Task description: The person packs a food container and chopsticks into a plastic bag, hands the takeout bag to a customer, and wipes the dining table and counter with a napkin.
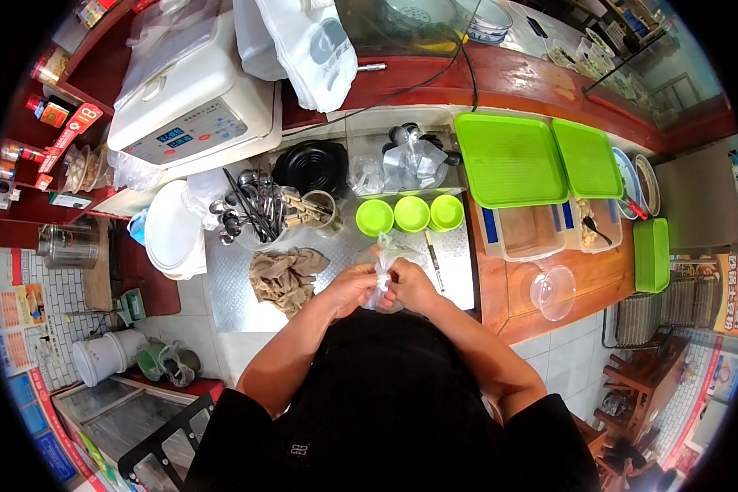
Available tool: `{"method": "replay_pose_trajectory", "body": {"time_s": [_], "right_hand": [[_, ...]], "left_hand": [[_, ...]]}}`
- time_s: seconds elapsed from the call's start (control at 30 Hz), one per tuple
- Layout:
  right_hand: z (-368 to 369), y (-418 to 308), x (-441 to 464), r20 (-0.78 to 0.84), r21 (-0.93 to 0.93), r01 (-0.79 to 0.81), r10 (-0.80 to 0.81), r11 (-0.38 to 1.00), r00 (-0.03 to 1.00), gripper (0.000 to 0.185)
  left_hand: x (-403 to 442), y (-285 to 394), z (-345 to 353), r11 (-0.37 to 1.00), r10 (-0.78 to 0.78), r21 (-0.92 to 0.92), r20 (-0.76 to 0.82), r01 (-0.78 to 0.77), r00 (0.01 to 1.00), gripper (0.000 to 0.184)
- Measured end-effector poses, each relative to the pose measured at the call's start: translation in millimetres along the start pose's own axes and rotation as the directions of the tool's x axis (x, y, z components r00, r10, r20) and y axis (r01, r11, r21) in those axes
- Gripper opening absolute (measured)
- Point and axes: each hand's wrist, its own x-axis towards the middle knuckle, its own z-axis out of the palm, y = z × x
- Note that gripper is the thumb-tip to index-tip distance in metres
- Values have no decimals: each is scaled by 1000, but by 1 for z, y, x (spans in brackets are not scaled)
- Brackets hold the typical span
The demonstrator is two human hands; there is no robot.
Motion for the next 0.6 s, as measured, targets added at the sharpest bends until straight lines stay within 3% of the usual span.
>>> {"method": "replay_pose_trajectory", "body": {"time_s": [0.13, 0.2, 0.27, 0.3, 0.37, 0.43, 0.5, 0.53, 0.57, 0.6], "right_hand": [[6, 10, 3, 49, 183, 32, -41, 983, 998, 64], [7, 5, 2, 10, 202, -6, 4, 979, 1000, 51], [13, 21, 5, -45, 142, 39, -33, 989, 998, 41], [14, 19, 6, -97, 78, 81, -73, 994, 993, 32], [10, 14, 3, -95, 67, -8, 14, 998, 995, 25], [8, 12, 2, -92, 56, -95, 100, 994, 991, 20], [8, 20, -2, -184, 70, 11, 2, 997, 983, 20], [4, 25, -4, -184, 71, 10, 4, 997, 983, 20], [-3, 30, -8, -121, 374, -141, 199, 917, 972, 20], [-9, 35, -11, 0, 629, -280, 361, 725, 933, 20]], "left_hand": [[3, 2, 0, 971, 20, 238, -26, -13, 999, 28], [1, 5, 3, 949, 62, 311, -13, -54, 998, 26], [-3, 12, 10, 766, 270, 623, -85, -160, 959, 23], [-3, 13, 9, 766, 269, 623, -85, -160, 959, 23], [-5, 17, 4, 530, 358, 843, -126, -90, 925, 22], [-1, 14, -5, 583, 366, 807, -152, -99, 918, 24], [3, 11, -16, 633, 370, 767, -177, -108, 912, 25], [4, 9, -23, 558, 520, 799, -126, -224, 845, 24], [5, 7, -31, 464, 655, 823, -70, -328, 752, 23], [6, 5, -38, 478, 683, 816, -112, -326, 721, 23]]}}
